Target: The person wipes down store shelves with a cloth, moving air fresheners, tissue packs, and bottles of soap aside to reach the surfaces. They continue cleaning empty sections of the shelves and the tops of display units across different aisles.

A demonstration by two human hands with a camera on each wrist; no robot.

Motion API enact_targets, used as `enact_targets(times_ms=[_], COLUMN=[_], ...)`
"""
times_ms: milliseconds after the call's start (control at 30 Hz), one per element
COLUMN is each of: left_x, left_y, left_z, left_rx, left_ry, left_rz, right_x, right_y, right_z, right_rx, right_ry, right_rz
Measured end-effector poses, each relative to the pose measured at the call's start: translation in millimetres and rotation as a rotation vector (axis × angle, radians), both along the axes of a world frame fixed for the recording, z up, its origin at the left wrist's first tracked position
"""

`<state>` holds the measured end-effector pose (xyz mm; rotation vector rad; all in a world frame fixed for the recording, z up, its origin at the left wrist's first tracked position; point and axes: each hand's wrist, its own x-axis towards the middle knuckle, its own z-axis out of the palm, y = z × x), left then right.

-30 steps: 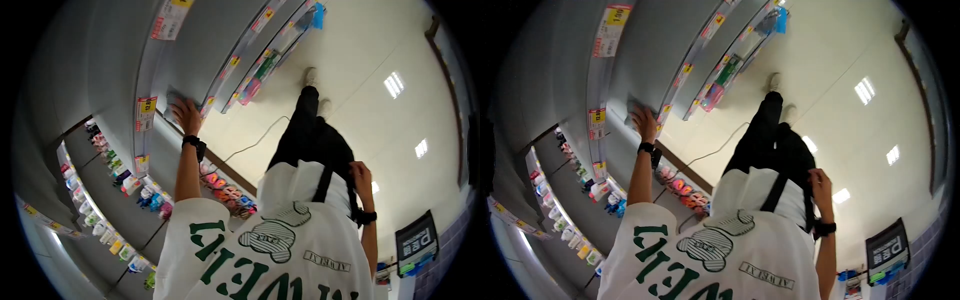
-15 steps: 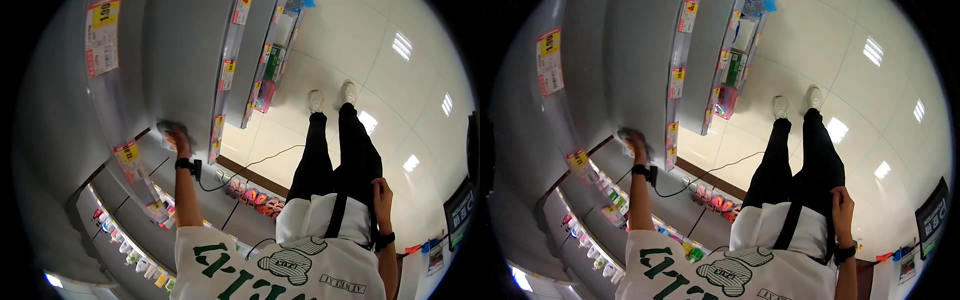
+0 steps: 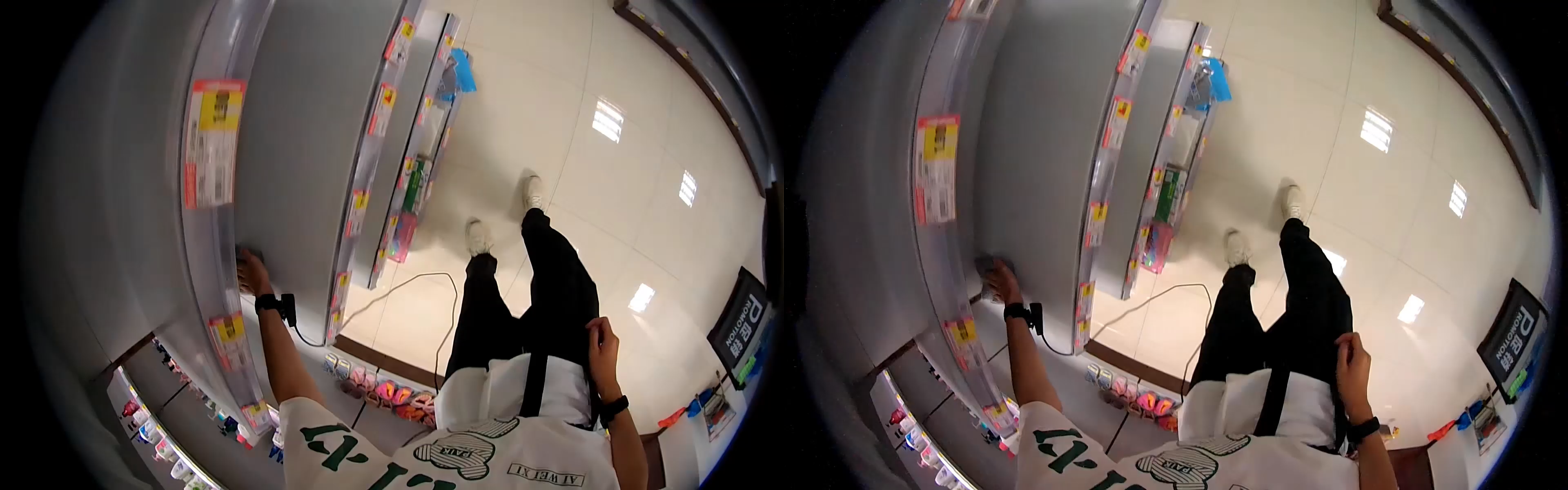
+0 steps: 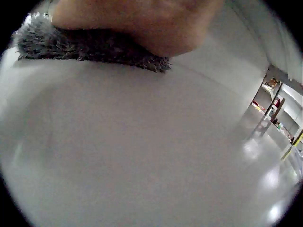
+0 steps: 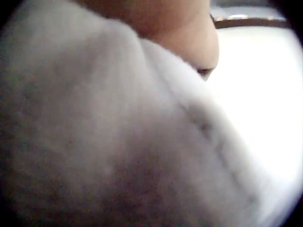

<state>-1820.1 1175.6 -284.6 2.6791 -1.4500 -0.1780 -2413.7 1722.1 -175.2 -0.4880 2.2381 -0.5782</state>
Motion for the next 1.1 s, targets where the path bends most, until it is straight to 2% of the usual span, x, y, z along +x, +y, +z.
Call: enact_targets(times_ms=[33,100,133,200,300,367,433,467,533,700,800,933,967,1100], left_x=[-24,-70,-66,-66,-150,-179,-209,-230,-314,-463,-505,-546,-555,-605], left_y=[-12,-37,-57,-98,-130,-162,-203,-214,-223,-284,-324,-357,-367,-352], left_z=[11,22,9,-13,14,12,17,18,42,51,39,41,36,43], left_rx=[-0.017,0.063,0.051,-0.019,0.052,0.061,0.230,0.224,0.110,0.106,0.038,0.096,0.082,0.051], left_ry=[0.007,0.058,0.066,0.042,0.052,0.035,0.072,0.070,0.043,-0.075,0.030,0.044,0.011,0.014], left_rz=[-0.003,0.041,0.046,-0.084,-0.017,-0.002,-0.053,-0.050,-0.153,-0.212,-0.259,-0.352,-0.362,-0.429], right_x=[-8,-28,-39,-67,-112,-137,-158,-167,-182,-210,-227,-238,-239,-245], right_y=[-6,-20,-26,-31,-34,-36,-43,-47,-59,-67,-66,-63,-62,-63], right_z=[-2,-8,-13,-16,-11,-11,-10,-9,-9,-15,-14,-10,-9,-10], right_rx=[-0.017,0.022,-0.014,-0.007,0.063,0.115,0.099,0.137,0.204,0.248,0.253,0.276,0.206,0.194], right_ry=[0.007,-0.036,0.010,0.012,-0.013,-0.036,-0.007,-0.041,-0.080,-0.091,-0.095,-0.127,-0.096,-0.101], right_rz=[-0.003,0.160,0.207,0.185,0.140,0.118,0.144,0.137,0.123,0.160,0.133,0.006,0.019,0.034])
